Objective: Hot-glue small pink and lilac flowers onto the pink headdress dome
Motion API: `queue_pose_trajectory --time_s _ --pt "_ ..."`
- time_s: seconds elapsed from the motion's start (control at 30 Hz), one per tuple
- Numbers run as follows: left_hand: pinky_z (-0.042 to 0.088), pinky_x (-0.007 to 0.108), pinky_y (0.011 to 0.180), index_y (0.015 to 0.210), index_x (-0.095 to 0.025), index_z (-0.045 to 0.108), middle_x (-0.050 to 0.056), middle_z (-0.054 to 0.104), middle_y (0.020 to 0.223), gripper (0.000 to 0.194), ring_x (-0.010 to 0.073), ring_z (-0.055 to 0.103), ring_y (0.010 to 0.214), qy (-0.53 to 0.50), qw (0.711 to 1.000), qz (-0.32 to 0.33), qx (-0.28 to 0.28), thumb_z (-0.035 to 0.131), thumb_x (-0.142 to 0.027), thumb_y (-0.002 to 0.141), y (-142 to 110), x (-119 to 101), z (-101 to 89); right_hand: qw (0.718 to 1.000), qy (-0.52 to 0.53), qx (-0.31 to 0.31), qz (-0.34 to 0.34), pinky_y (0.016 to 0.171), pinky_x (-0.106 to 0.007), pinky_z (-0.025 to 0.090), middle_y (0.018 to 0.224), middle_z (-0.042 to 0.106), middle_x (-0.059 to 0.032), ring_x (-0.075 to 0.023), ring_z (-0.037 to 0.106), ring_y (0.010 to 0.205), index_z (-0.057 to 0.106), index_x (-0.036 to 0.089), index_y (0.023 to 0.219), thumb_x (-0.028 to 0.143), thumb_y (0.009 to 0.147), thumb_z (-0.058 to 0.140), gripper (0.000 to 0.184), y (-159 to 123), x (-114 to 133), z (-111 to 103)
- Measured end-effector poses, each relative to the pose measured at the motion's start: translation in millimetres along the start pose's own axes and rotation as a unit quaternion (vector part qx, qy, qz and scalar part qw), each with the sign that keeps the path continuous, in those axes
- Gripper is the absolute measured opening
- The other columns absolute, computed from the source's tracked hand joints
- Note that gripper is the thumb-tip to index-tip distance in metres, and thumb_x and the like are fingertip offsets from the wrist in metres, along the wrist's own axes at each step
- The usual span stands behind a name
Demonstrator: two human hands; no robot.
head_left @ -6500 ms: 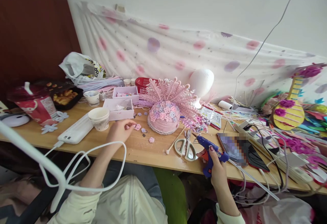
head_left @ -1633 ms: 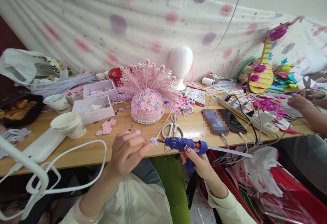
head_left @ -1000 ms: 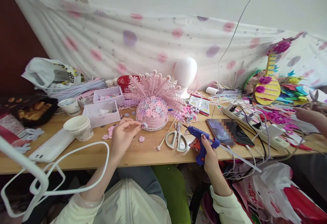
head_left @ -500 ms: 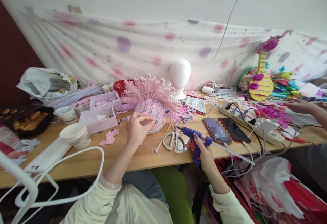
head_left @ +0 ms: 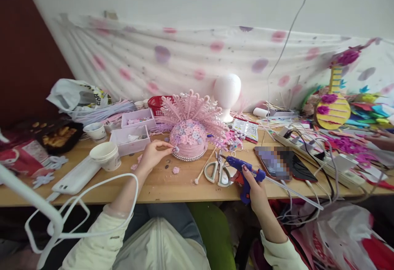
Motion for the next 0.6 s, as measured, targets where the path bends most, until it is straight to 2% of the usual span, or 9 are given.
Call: queue_pose_trajectory --time_s 0.1,0.3,0.47,0.6 --pt "0.05 0.04 0.089 0.069 -0.022 0.078 0.006 0.077 0.082 0.033 0.0259 0.068 0.088 -0.036 0.999 -0.024 0.012 0.086 -0.049 0.054 3.3 6.3 11.4 1.0 -0.001 -0.029 0.009 0.061 -0.028 0.051 0.065 0.071 -0.0042 -0.0191 0.064 0.063 0.073 0.019 0.065 0.06 0.063 0.082 0.041 -0.8 1.9 -1.0" --pt "0.053 0.036 0.08 0.068 -0.019 0.075 0.006 0.077 0.077 0.039 0.0233 0.07 0.08 -0.073 0.996 -0.055 0.019 0.089 -0.052 0.051 7.0 14.2 21.7 0.991 0.006 -0.116 0.059 0.053 -0.025 0.05 0.073 0.073 -0.0018 -0.0181 0.064 0.065 0.074 0.02 0.077 0.058 0.045 0.088 0.051 -3.7 0.1 -6.3" --pt "0.054 0.037 0.08 0.069 -0.019 0.072 0.005 0.076 0.076 0.037 0.0229 0.07 0.079 -0.065 0.996 -0.058 0.002 0.088 -0.049 0.054 10.0 18.2 24.8 0.994 -0.01 -0.102 0.029 0.053 -0.025 0.05 0.077 0.074 -0.0021 -0.0199 0.066 0.072 0.07 0.022 0.073 0.058 0.05 0.086 0.046 -3.0 5.0 -4.4" --pt "0.052 0.038 0.083 0.069 -0.019 0.064 0.004 0.073 0.08 0.036 0.0227 0.069 0.082 -0.034 0.998 -0.047 -0.036 0.088 -0.043 0.055 12.8 22.9 24.0 0.995 -0.016 -0.09 0.027 0.053 -0.026 0.049 0.076 0.074 -0.0029 -0.0213 0.068 0.074 0.07 0.022 0.073 0.059 0.051 0.085 0.046 -3.0 4.9 -3.3"
Point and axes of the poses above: each hand's wrist, its own y-axis towards the middle knuckle, its own z-axis out of the palm, x = y × z, the point moved 6 cm from there along y, towards the middle knuckle
